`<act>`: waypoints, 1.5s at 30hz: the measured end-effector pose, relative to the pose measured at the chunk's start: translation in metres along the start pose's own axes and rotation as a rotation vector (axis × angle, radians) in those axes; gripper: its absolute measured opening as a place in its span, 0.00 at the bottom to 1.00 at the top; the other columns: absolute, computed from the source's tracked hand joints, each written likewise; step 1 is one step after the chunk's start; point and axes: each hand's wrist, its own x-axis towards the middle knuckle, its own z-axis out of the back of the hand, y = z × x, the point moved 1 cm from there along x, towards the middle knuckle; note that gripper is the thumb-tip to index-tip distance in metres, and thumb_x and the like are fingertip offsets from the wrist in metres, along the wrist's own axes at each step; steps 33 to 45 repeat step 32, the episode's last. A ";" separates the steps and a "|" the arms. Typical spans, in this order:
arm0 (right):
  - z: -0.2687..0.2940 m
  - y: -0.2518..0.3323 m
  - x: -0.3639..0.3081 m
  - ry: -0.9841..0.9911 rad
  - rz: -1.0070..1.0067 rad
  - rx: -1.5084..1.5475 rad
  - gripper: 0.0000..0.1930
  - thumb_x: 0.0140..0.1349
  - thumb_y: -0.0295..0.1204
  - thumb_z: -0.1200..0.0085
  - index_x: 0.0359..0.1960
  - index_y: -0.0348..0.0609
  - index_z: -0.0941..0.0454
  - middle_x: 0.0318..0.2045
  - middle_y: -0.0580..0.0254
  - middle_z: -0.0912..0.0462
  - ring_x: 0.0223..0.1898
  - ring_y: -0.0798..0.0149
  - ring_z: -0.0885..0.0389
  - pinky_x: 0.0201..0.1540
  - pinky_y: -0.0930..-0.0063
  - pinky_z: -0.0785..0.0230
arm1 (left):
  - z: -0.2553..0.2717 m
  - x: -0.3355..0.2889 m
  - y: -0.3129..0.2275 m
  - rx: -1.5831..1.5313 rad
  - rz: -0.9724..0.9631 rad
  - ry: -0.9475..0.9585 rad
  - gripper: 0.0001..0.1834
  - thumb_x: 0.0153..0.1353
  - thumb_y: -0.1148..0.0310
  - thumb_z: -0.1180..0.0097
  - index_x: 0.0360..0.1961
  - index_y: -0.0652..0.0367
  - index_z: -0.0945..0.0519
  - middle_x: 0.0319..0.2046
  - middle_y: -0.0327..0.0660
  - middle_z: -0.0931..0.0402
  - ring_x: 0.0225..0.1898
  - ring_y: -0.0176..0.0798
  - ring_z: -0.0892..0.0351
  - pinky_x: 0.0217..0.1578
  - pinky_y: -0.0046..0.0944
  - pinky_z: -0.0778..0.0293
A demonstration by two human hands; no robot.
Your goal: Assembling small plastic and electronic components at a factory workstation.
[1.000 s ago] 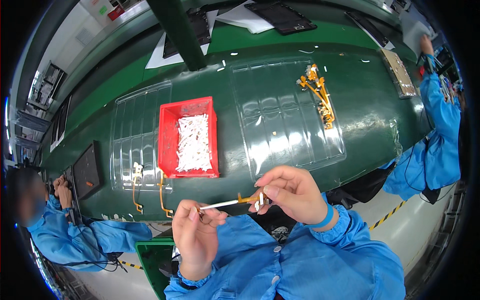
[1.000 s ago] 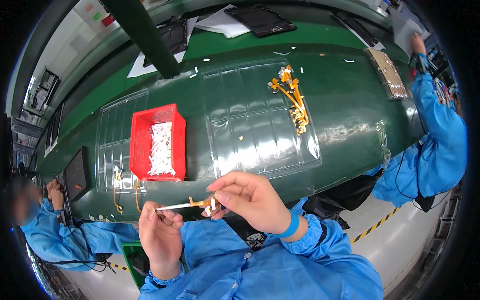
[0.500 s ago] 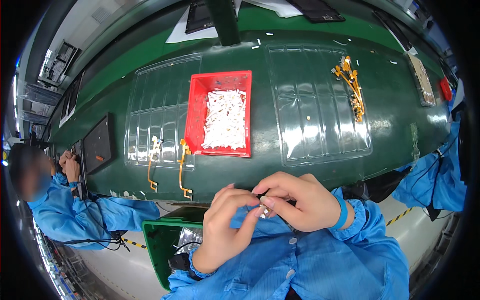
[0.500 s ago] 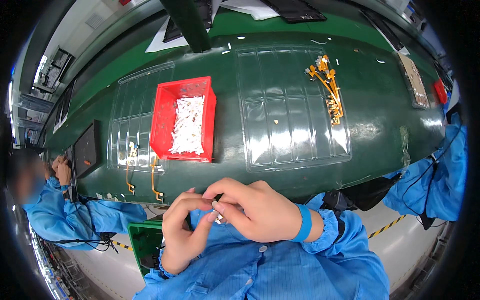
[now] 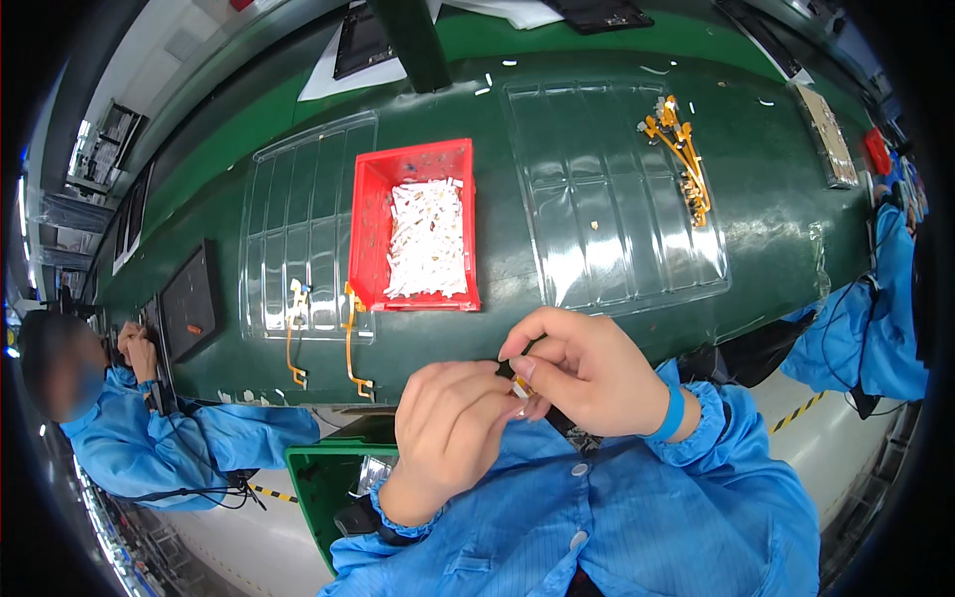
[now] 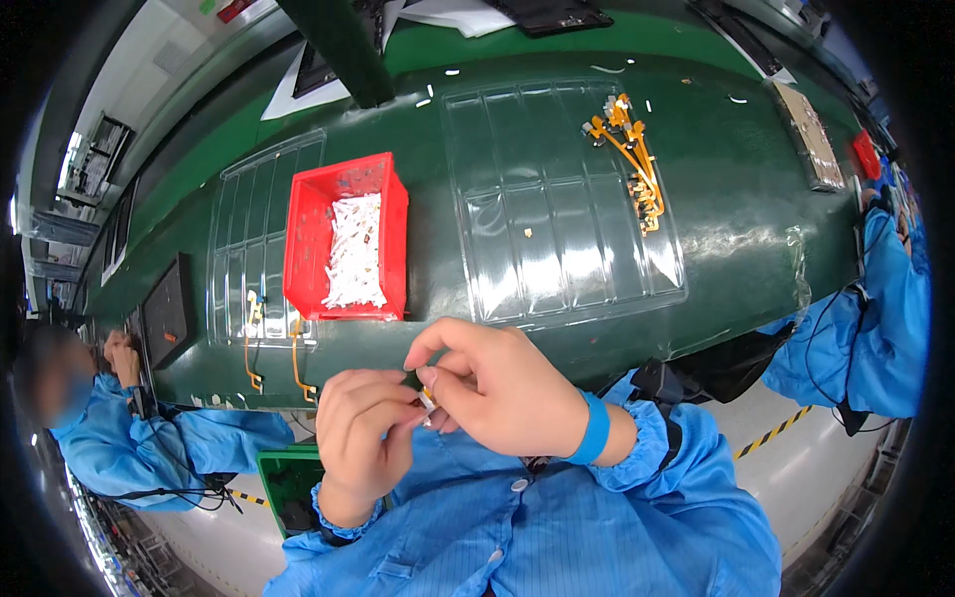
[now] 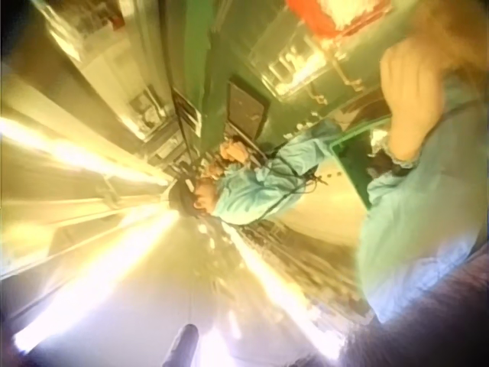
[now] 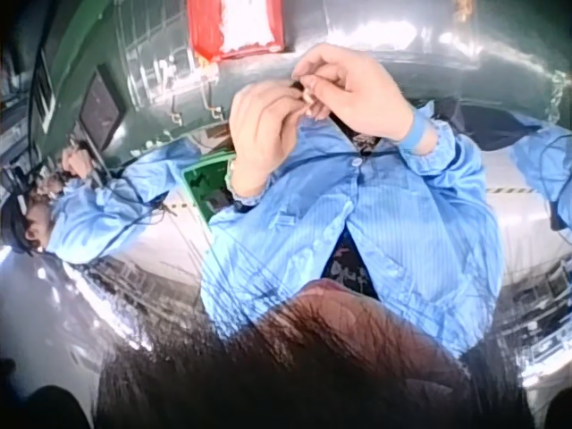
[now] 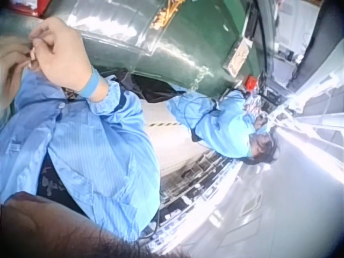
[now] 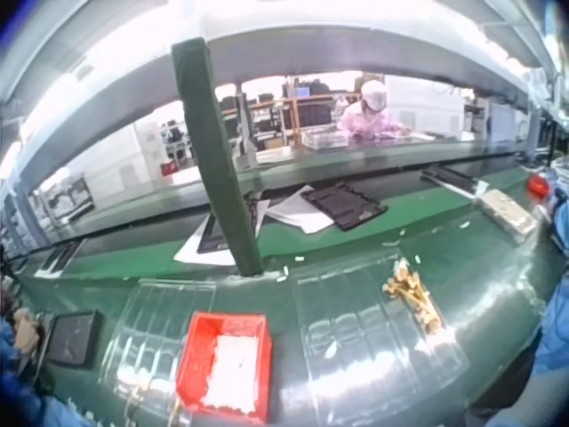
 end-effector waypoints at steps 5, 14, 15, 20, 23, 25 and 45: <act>-0.004 -0.006 -0.006 -0.123 0.159 0.009 0.07 0.67 0.21 0.53 0.45 0.37 0.29 0.24 0.58 0.16 0.26 0.67 0.14 0.29 0.73 0.24 | 0.005 0.007 0.002 -0.213 0.315 -0.047 0.13 0.47 0.81 0.32 0.33 0.63 0.22 0.35 0.46 0.18 0.36 0.48 0.18 0.38 0.41 0.24; 0.000 -0.005 -0.009 -0.102 0.400 -0.267 0.09 0.65 0.20 0.52 0.46 0.39 0.30 0.24 0.51 0.18 0.27 0.51 0.15 0.27 0.65 0.26 | 0.003 0.011 0.001 -0.337 0.488 0.202 0.11 0.49 0.80 0.34 0.33 0.62 0.21 0.33 0.44 0.21 0.34 0.47 0.21 0.38 0.41 0.27; 0.001 -0.005 -0.008 -0.095 0.417 -0.274 0.09 0.65 0.19 0.53 0.45 0.39 0.30 0.24 0.51 0.18 0.27 0.49 0.15 0.27 0.64 0.26 | 0.003 0.011 0.001 -0.337 0.489 0.205 0.11 0.49 0.80 0.34 0.33 0.62 0.21 0.33 0.44 0.21 0.34 0.47 0.21 0.38 0.41 0.27; 0.005 -0.002 -0.006 -0.049 0.391 -0.319 0.09 0.63 0.20 0.53 0.44 0.40 0.31 0.21 0.52 0.20 0.25 0.49 0.17 0.25 0.61 0.28 | 0.002 0.013 0.001 -0.309 0.411 0.207 0.09 0.49 0.81 0.34 0.31 0.61 0.21 0.30 0.42 0.21 0.32 0.46 0.21 0.37 0.41 0.28; 0.007 0.000 -0.005 -0.017 0.359 -0.324 0.07 0.63 0.20 0.54 0.42 0.40 0.31 0.20 0.53 0.20 0.24 0.49 0.17 0.25 0.60 0.28 | 0.001 0.014 0.000 -0.294 0.367 0.208 0.09 0.49 0.80 0.34 0.31 0.61 0.21 0.29 0.41 0.21 0.32 0.45 0.22 0.37 0.41 0.29; 0.009 0.000 -0.004 -0.004 0.337 -0.321 0.06 0.63 0.21 0.54 0.42 0.41 0.31 0.19 0.54 0.20 0.24 0.49 0.17 0.25 0.60 0.29 | 0.002 0.016 0.003 -0.262 0.299 0.226 0.10 0.48 0.80 0.34 0.31 0.60 0.21 0.29 0.41 0.21 0.31 0.45 0.22 0.37 0.41 0.29; 0.012 0.004 -0.005 0.065 0.321 -0.344 0.09 0.66 0.20 0.52 0.47 0.37 0.31 0.22 0.56 0.17 0.25 0.62 0.14 0.27 0.72 0.26 | -0.005 0.005 0.002 -0.300 0.349 0.168 0.10 0.50 0.79 0.34 0.32 0.59 0.21 0.30 0.42 0.21 0.31 0.46 0.22 0.40 0.42 0.30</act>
